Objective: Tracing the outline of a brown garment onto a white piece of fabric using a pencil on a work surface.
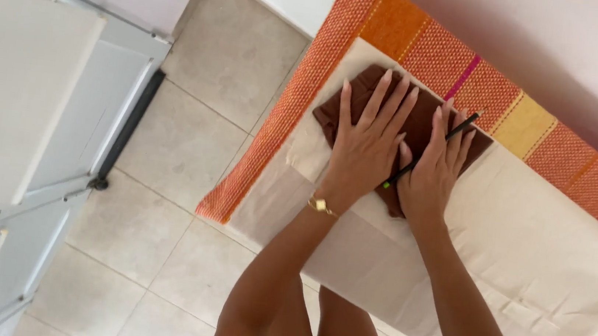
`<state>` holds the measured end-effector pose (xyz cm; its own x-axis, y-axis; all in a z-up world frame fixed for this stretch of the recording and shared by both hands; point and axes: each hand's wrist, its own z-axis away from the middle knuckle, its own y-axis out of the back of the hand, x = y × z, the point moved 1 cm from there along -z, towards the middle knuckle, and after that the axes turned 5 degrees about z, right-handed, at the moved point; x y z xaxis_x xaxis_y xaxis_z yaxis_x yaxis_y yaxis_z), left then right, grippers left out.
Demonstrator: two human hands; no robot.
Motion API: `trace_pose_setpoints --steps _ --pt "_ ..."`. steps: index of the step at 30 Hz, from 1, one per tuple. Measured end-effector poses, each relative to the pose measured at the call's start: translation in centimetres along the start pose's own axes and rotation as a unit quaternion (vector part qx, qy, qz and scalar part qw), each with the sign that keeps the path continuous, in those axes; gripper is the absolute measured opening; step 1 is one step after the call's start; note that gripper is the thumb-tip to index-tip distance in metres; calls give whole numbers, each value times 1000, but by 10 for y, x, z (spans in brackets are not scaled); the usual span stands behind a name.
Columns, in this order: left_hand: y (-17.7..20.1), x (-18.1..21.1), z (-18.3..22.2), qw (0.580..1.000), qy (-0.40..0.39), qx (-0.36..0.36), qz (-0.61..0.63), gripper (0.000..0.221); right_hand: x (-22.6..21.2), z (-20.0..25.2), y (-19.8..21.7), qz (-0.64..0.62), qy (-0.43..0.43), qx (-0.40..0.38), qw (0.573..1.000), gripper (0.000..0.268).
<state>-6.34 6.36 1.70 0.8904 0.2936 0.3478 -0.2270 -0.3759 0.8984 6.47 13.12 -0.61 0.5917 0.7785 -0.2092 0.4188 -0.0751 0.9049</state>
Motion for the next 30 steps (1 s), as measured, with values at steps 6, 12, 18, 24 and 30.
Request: trace_pose_setpoints --steps 6,12,18,24,30 --pt "53 -58 44 803 154 269 509 54 0 2 1 -22 11 7 1000 58" --pt "124 0 144 831 256 275 411 47 6 8 -7 -6 17 4 1000 53" --pt "49 64 225 858 181 96 471 64 3 6 -3 2 20 16 1000 51" --pt "56 37 212 856 120 -9 502 65 17 -1 15 -147 -25 -3 989 58" --pt "59 -53 164 973 -7 -6 230 63 0 56 111 -186 -82 42 978 49"
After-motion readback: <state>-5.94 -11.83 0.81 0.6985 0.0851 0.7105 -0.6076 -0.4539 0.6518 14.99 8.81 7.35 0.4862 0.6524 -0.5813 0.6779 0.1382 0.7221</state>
